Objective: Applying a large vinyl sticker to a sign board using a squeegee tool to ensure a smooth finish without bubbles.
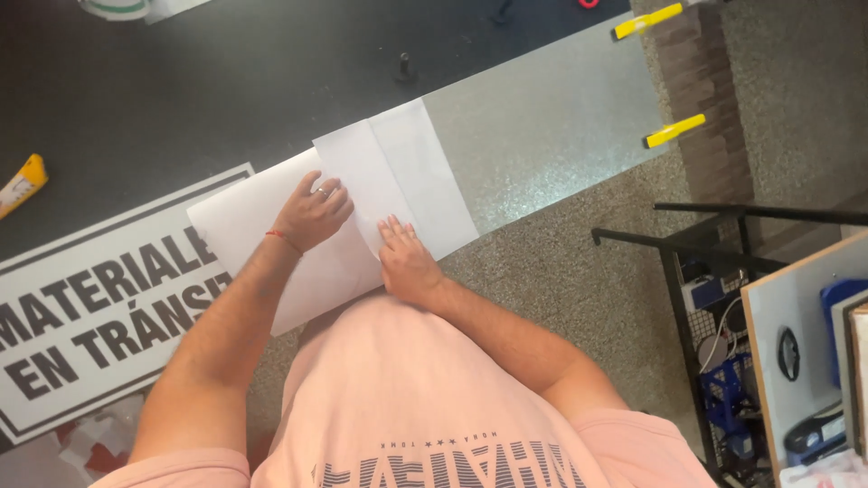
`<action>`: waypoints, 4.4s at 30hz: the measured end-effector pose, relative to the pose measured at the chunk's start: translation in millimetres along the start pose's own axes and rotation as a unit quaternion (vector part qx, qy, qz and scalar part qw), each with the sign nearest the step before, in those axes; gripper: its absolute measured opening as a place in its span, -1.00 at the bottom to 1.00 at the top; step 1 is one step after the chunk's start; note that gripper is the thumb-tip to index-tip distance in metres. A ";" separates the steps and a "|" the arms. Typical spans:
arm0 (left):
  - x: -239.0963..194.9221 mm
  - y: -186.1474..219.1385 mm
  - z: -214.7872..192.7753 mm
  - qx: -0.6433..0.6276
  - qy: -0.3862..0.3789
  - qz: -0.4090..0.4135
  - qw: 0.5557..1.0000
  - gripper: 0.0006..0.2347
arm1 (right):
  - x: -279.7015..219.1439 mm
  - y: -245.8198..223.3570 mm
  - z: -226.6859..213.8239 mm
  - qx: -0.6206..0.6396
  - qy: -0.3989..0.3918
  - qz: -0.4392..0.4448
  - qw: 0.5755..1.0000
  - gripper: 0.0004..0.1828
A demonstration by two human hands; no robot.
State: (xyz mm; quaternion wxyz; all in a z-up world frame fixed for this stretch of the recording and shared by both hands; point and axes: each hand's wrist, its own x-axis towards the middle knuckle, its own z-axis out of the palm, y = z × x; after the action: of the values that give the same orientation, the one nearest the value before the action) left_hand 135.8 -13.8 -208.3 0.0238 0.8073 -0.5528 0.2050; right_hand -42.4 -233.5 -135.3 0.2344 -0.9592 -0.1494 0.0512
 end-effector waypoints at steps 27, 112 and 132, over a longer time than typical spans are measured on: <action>-211.6 25.4 -99.4 0.056 -0.137 -0.398 0.906 -0.87 | 90.0 -165.6 101.5 0.004 -0.209 -0.201 0.957 -0.64; 127.6 135.0 -29.5 -0.177 -0.172 -0.742 0.624 -0.21 | -36.5 256.4 -516.7 0.041 0.121 0.245 0.961 -0.79; 211.8 106.6 -69.7 -0.413 -0.020 -0.806 0.425 -0.26 | -44.6 485.3 -415.9 0.241 0.109 0.457 0.849 -0.84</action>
State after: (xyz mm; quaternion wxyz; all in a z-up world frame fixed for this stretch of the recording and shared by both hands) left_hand 82.8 -223.6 -88.9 0.4975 0.7825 0.3305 -0.1760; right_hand 112.6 -838.3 8.3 0.4230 -0.8320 0.3496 0.0817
